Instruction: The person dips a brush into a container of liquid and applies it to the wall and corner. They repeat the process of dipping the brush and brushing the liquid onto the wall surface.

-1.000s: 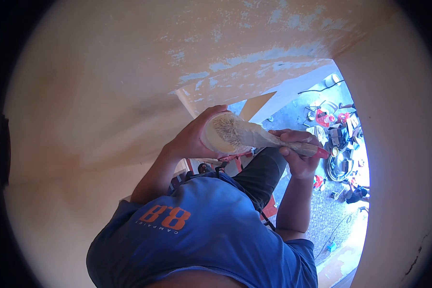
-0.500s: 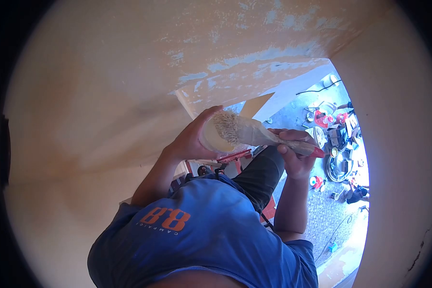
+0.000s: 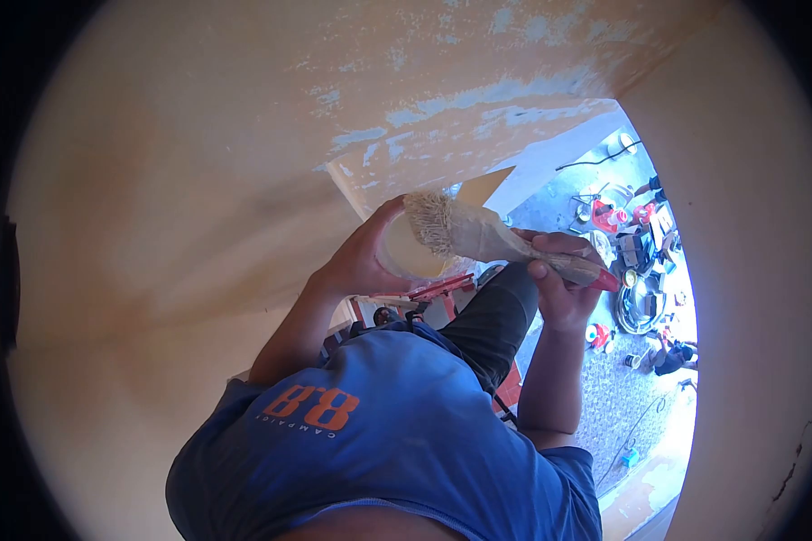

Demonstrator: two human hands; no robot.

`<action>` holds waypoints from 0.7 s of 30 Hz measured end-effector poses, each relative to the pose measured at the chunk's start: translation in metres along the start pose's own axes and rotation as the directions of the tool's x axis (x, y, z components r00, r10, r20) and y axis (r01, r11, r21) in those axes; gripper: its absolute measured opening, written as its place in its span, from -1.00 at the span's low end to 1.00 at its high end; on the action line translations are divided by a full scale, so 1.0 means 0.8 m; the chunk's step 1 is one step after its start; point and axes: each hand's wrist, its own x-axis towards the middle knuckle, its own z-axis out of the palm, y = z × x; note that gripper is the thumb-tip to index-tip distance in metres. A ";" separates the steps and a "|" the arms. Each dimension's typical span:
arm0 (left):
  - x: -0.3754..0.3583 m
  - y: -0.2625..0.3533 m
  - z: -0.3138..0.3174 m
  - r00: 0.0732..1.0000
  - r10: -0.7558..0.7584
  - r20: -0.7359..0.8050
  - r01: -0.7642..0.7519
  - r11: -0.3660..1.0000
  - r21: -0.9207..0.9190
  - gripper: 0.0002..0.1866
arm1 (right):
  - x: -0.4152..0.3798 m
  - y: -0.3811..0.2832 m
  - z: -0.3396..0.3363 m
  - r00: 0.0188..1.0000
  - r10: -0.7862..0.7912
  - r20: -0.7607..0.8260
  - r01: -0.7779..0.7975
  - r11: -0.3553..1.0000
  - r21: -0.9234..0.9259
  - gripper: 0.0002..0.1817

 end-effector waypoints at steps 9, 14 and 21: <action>-0.002 -0.007 0.006 0.999 -0.041 -0.036 0.037 0.994 -0.105 0.07 | -0.017 0.020 0.006 0.999 0.023 -0.034 -0.025 0.998 -0.060 -0.74; -0.003 -0.006 0.005 0.999 -0.031 -0.032 0.028 0.994 -0.104 0.07 | -0.016 0.014 0.013 0.999 -0.034 -0.035 0.037 0.995 0.095 -0.74; -0.003 -0.007 0.003 0.998 -0.038 -0.051 0.031 0.991 -0.132 0.07 | -0.016 0.018 0.015 0.998 -0.038 -0.056 0.045 0.992 0.118 -0.75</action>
